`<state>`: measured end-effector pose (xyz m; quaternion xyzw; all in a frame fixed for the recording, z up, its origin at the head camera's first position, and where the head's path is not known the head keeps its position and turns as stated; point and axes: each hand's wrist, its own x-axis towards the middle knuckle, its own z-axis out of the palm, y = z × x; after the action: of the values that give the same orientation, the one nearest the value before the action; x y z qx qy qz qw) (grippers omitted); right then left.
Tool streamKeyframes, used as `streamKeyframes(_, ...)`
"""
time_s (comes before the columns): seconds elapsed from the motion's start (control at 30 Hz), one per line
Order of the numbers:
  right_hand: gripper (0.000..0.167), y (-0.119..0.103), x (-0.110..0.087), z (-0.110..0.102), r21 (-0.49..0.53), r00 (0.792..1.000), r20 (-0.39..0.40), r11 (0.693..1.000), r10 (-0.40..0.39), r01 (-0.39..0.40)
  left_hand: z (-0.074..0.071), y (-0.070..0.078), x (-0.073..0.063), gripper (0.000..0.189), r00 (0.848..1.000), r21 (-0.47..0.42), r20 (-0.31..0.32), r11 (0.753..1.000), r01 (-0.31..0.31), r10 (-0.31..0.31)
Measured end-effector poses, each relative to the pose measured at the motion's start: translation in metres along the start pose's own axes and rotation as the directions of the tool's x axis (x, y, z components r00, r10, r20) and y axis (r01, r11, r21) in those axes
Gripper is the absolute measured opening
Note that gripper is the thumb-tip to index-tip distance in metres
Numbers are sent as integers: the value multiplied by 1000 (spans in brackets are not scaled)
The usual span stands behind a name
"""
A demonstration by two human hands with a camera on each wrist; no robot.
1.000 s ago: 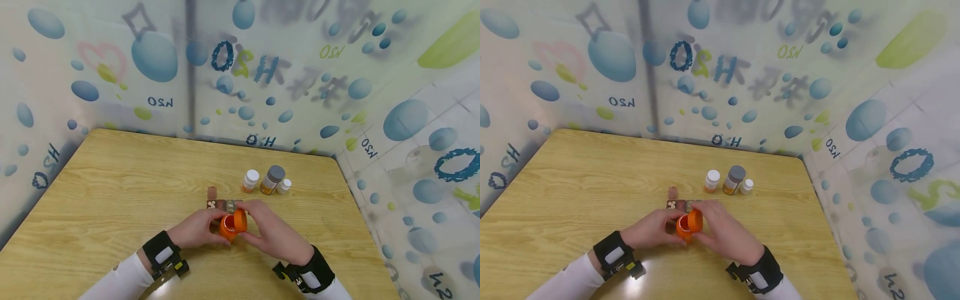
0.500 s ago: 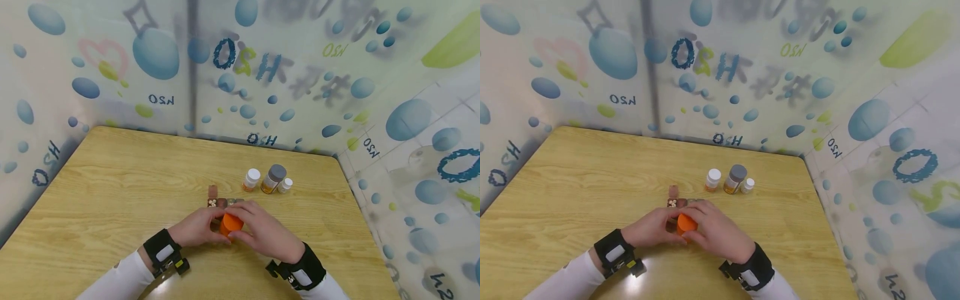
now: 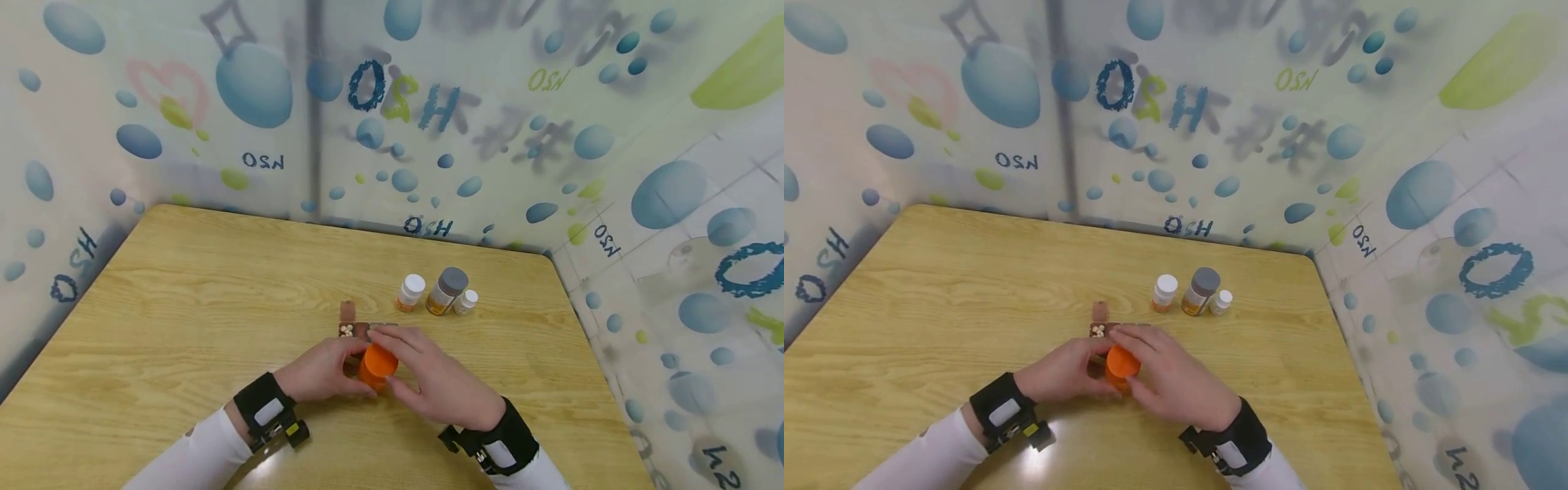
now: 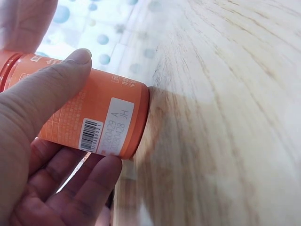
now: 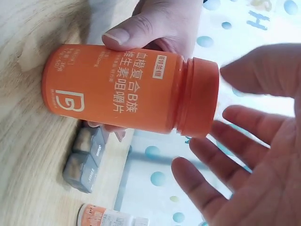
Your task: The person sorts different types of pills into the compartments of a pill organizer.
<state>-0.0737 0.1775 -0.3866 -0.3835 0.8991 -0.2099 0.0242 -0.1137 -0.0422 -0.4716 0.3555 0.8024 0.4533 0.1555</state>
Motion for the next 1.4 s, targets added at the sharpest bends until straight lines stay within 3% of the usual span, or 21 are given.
streamKeyframes(0.13,58,1,-1,4,-3,1000,19,1000,-15,15,0,0,-1,55,1000,-7,5,1000,11,-11)
streamKeyframes(0.4,63,1,1,11,-13,995,-21,995,98,-98,-1,-1,0,52,999,-6,17,999,44,-44)
streamKeyframes(0.57,70,5,-1,4,-9,999,-10,999,40,-40,0,-1,1,50,1000,-12,14,1000,15,-15)
streamKeyframes(0.73,61,6,-2,1,-1,999,-2,999,-35,35,-1,0,1,54,1000,-25,14,1000,4,-4)
streamKeyframes(0.93,53,2,1,9,-17,998,-45,999,37,-38,-1,2,0,51,1000,-14,14,1000,22,-22)
streamKeyframes(1.07,59,2,1,10,-27,996,-46,996,81,-82,-1,3,0,49,999,-3,20,999,34,-34)
streamKeyframes(1.27,60,7,-4,8,7,999,-8,999,45,-45,-2,3,1,52,1000,-7,17,1000,17,-17)
streamKeyframes(1.4,55,7,-2,13,15,997,-43,998,67,-66,-2,3,0,49,1000,-17,14,1000,24,-24)
